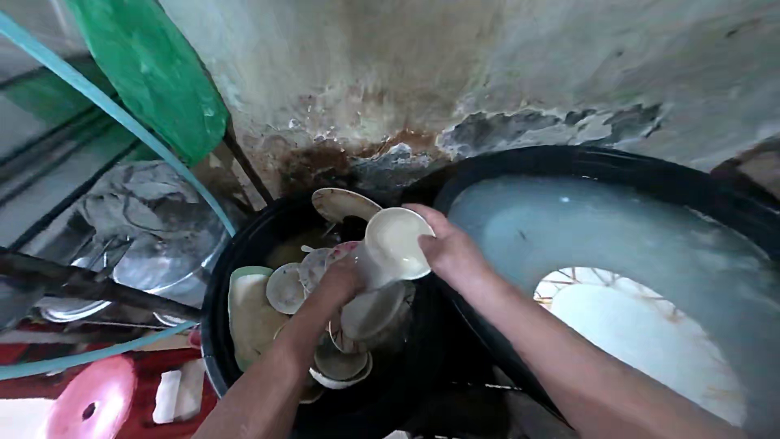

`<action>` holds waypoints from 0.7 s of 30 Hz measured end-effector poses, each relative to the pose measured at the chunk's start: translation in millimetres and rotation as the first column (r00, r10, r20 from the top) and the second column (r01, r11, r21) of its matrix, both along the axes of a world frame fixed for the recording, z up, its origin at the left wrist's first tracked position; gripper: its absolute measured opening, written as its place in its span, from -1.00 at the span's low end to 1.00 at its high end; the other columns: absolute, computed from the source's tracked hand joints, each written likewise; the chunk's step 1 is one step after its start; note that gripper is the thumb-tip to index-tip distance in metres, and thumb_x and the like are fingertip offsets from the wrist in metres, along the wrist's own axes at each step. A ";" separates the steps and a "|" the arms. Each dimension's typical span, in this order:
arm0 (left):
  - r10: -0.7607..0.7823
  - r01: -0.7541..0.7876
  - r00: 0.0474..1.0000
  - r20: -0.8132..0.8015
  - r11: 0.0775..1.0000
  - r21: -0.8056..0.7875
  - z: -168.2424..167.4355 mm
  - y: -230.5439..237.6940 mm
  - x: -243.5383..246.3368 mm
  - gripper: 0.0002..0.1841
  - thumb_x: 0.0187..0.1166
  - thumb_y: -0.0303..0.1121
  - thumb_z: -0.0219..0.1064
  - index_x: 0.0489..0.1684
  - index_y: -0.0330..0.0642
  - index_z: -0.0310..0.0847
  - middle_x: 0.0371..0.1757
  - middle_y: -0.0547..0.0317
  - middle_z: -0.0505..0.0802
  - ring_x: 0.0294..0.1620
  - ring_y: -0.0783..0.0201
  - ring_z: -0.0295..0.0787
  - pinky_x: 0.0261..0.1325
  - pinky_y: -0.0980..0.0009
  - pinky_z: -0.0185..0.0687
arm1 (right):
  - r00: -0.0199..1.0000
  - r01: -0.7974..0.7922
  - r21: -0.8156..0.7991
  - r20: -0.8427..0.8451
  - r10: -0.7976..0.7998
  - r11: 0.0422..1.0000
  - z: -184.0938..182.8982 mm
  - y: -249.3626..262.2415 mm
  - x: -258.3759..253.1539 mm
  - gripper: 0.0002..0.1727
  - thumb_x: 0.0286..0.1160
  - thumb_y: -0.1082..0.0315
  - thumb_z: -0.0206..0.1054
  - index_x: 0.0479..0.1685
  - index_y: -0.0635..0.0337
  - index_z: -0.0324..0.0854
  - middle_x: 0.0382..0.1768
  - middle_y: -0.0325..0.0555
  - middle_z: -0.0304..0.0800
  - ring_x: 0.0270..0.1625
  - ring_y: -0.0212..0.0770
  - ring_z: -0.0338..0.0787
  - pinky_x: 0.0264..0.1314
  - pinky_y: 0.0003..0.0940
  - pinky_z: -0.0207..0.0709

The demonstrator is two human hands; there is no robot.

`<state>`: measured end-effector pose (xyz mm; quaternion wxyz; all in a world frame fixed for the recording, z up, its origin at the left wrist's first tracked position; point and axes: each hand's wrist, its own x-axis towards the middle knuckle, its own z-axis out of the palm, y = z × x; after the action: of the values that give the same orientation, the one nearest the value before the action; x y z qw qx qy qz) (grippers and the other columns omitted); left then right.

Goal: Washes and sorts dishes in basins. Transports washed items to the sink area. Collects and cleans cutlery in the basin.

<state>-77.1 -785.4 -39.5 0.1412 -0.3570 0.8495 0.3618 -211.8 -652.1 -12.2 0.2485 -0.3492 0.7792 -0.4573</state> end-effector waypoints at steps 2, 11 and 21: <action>0.049 -0.048 0.997 -0.051 0.998 0.030 3.5 -12.4 12.5 -0.56 0.77 -0.30 0.24 0.58 -0.25 0.51 0.42 -0.27 0.71 0.44 -0.18 0.64 0.52 -0.17 0.45 | 0.945 -0.079 0.002 -0.317 0.076 0.997 -1.6 -3.8 0.9 -0.34 0.64 0.64 0.05 0.72 -0.06 0.39 0.51 0.09 0.61 0.38 0.12 0.75 0.37 0.22 0.60; 0.701 -0.518 0.591 -0.398 0.709 0.479 -2.5 -47.9 76.5 -0.64 0.75 -0.29 0.27 0.45 -0.16 0.54 0.16 -0.04 0.82 0.10 0.14 0.78 0.17 0.08 0.70 | 0.814 0.103 -0.023 -0.573 -0.098 0.994 -29.2 118.6 -53.6 -0.44 0.62 0.56 -0.04 0.63 0.24 0.44 0.42 0.38 0.63 0.38 0.40 0.69 0.35 0.44 0.49; 0.497 -0.201 0.808 -0.316 0.737 0.645 -1.5 64.8 -72.7 -0.58 0.81 -0.17 0.18 0.55 -0.10 0.44 0.23 -0.16 0.76 0.14 -0.01 0.74 0.13 0.00 0.66 | 0.790 0.515 -0.059 -0.356 -0.500 0.855 -34.7 240.2 -66.1 -0.42 0.60 0.60 0.02 0.65 0.55 0.26 0.63 0.53 0.29 0.70 0.10 0.38 0.71 -0.19 0.29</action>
<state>-149.9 -720.6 -41.0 -0.0386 -0.3553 0.6187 0.6996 -277.9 -411.8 -46.9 -0.0226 -0.1996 0.8853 -0.4194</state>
